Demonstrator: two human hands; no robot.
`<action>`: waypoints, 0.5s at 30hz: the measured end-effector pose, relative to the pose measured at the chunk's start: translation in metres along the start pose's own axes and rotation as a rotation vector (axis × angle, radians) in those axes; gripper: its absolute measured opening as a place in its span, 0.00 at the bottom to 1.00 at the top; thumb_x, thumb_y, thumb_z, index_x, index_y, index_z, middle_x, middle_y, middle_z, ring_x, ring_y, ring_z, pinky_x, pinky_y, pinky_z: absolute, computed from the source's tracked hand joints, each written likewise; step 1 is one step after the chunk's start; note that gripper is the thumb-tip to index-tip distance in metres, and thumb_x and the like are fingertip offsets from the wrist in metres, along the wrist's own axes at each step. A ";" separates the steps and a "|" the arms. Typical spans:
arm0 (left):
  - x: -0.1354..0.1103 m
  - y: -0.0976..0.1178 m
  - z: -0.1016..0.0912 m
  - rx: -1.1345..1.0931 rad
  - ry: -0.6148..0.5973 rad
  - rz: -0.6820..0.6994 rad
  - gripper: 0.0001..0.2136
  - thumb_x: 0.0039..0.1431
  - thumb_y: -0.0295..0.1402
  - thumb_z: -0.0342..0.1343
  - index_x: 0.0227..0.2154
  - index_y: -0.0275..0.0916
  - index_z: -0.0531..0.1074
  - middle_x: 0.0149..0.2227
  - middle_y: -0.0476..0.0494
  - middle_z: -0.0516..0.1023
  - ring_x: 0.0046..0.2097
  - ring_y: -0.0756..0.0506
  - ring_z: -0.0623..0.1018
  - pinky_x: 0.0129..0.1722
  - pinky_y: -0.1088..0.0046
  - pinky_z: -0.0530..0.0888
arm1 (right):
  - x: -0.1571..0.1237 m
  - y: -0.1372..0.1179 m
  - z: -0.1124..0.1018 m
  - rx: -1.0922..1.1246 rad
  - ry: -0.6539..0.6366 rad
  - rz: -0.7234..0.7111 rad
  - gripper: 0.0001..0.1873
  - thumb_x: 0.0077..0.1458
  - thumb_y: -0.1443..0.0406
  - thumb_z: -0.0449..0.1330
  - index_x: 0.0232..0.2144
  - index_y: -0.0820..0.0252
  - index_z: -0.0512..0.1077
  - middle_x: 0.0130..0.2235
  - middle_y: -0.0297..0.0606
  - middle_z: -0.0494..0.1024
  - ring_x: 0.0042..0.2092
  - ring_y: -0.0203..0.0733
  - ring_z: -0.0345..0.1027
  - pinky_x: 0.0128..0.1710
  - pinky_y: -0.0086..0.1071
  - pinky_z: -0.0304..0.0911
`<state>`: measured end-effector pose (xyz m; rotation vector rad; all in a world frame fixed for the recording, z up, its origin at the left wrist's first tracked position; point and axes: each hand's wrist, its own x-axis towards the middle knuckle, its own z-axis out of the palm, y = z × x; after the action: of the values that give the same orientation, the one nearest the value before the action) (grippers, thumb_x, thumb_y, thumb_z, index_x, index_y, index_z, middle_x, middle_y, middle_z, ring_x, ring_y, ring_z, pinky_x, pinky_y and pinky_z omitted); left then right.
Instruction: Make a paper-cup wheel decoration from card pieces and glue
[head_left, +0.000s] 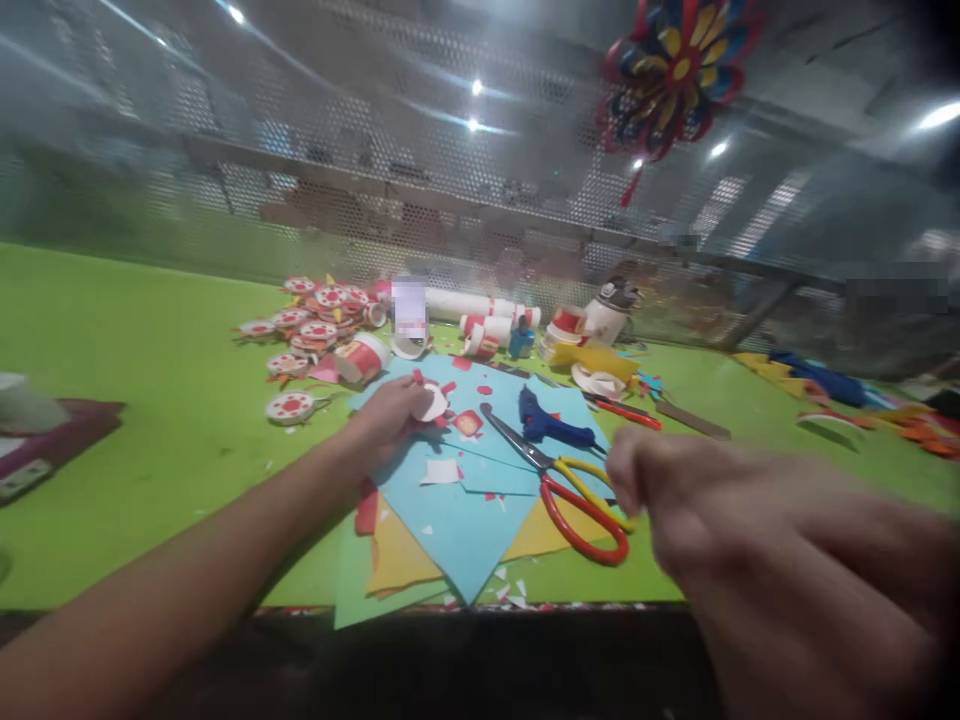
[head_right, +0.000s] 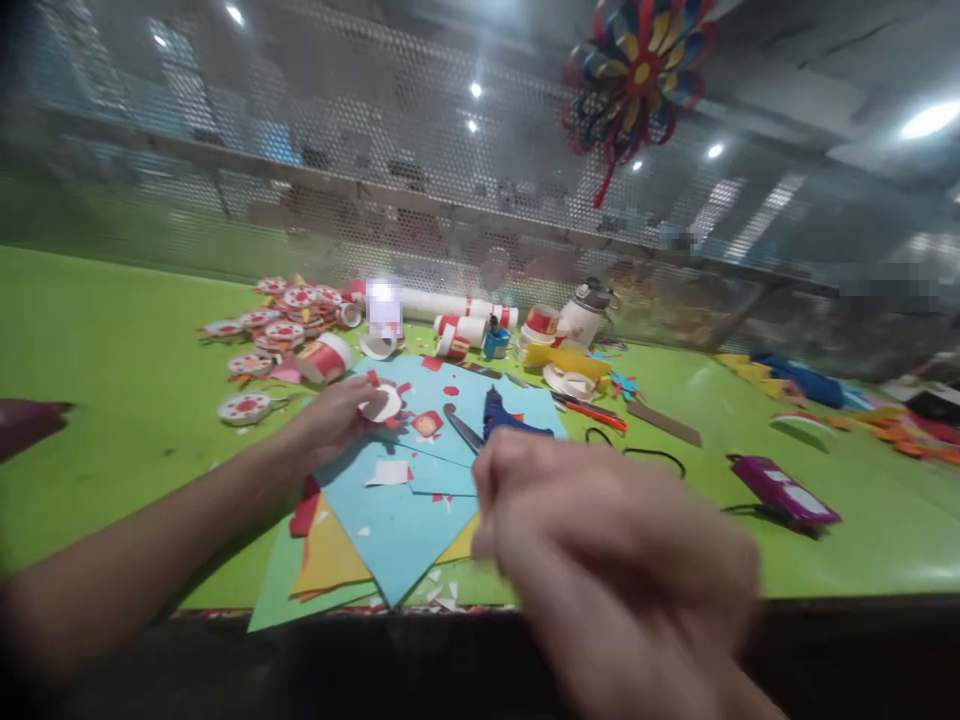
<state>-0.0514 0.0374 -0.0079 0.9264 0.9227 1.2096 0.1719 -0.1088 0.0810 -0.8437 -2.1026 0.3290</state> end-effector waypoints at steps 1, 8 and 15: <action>0.000 0.000 0.000 0.009 -0.002 0.004 0.08 0.44 0.20 0.53 0.30 0.32 0.67 0.31 0.38 0.73 0.29 0.45 0.75 0.25 0.69 0.76 | 0.021 0.007 0.004 0.081 0.336 0.005 0.10 0.51 0.68 0.59 0.25 0.42 0.72 0.18 0.30 0.66 0.22 0.41 0.63 0.21 0.38 0.60; -0.001 0.001 0.000 0.016 -0.031 0.001 0.14 0.39 0.15 0.48 0.32 0.32 0.65 0.35 0.36 0.74 0.31 0.44 0.77 0.26 0.72 0.75 | 0.080 0.111 0.031 0.064 0.352 0.140 0.08 0.47 0.64 0.63 0.22 0.61 0.71 0.20 0.30 0.68 0.22 0.32 0.59 0.21 0.28 0.56; 0.001 0.000 -0.003 0.027 -0.013 -0.019 0.16 0.40 0.16 0.51 0.35 0.33 0.65 0.35 0.37 0.74 0.35 0.43 0.78 0.32 0.69 0.76 | 0.070 0.167 0.050 0.097 0.313 0.304 0.09 0.48 0.62 0.62 0.24 0.62 0.70 0.23 0.33 0.70 0.25 0.34 0.62 0.25 0.29 0.58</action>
<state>-0.0542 0.0390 -0.0093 0.9438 0.9373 1.1761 0.1780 0.0644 0.0091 -1.0838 -1.6582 0.4249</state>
